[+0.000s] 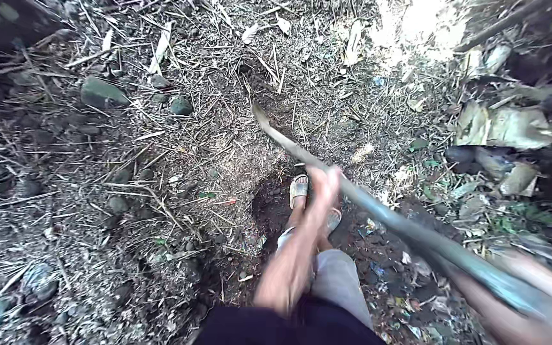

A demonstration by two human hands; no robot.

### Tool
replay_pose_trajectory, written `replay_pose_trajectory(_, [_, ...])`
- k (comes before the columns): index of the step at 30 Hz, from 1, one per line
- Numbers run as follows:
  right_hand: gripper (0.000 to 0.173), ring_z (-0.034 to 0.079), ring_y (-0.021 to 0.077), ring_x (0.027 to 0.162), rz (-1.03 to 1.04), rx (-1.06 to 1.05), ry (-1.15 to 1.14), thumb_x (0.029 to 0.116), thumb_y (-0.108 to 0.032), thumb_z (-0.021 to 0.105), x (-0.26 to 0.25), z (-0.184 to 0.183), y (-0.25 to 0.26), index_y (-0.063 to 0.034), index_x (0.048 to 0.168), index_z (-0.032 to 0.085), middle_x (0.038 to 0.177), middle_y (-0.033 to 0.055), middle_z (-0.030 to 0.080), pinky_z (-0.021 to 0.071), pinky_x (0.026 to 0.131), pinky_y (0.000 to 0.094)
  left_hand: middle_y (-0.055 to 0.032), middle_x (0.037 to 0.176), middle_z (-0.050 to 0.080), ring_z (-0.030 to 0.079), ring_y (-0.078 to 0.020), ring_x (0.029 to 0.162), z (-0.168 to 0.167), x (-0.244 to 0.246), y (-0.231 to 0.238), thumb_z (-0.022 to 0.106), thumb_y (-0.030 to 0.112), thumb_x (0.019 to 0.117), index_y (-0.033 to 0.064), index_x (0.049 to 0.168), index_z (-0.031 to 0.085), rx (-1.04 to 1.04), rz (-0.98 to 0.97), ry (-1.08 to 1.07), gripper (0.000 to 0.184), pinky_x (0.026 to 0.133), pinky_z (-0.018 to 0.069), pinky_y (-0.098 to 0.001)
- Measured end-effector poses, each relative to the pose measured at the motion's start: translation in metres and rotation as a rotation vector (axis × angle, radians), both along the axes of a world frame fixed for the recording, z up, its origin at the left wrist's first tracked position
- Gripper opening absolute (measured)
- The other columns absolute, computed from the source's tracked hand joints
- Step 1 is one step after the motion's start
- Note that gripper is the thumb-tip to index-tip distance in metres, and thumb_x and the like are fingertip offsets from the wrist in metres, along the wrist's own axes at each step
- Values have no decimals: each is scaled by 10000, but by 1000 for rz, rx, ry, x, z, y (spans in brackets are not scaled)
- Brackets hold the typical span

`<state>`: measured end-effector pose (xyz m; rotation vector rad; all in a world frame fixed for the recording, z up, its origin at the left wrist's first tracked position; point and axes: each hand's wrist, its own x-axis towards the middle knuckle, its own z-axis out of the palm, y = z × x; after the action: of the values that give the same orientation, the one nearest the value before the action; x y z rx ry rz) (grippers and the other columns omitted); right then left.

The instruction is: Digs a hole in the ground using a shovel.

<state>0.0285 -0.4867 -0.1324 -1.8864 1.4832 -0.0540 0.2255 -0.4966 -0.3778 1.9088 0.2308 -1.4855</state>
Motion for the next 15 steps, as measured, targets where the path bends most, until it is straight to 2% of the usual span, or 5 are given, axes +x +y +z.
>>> replay_pose_trajectory(2, [229,574,101,625,-57,-119,-45,807,-219,653,56,-46,-9,4,832,606,712,100,610,467,571,281,-238,1100,644,666,-325,907,-46,41,-20,702,129,897,-11,1419,416,88,-20,-6,611,767,575,-511])
replay_pose_trajectory(6, [343,607,185,491,0,22,-147,792,-274,710,133,-24,59,9,975,643,615,62,608,508,432,397,-56,757,605,582,-147,578,-25,111,31,619,145,945,35,1085,586,16,5,87,181,524,526,-318])
replay_pose_trajectory(9, [380,632,203,458,68,-71,-207,708,-288,748,182,-31,125,10,932,675,580,57,623,512,401,400,-44,782,618,584,-121,557,-7,153,77,572,157,1002,73,1202,530,-11,-11,133,221,494,518,-263])
replay_pose_trajectory(11, [444,663,219,496,100,-28,-249,637,-279,803,211,-30,155,12,951,687,627,68,658,537,424,411,-125,924,699,665,-190,655,13,168,112,533,280,1072,103,1419,488,-35,-18,72,392,568,569,-324])
replay_pose_trajectory(15, [460,728,279,711,259,429,-286,802,-284,755,256,-30,193,-31,1164,625,792,95,711,591,624,497,-155,1232,693,702,-242,1014,95,180,221,298,380,1119,106,1520,459,-183,-10,-84,511,839,595,-417])
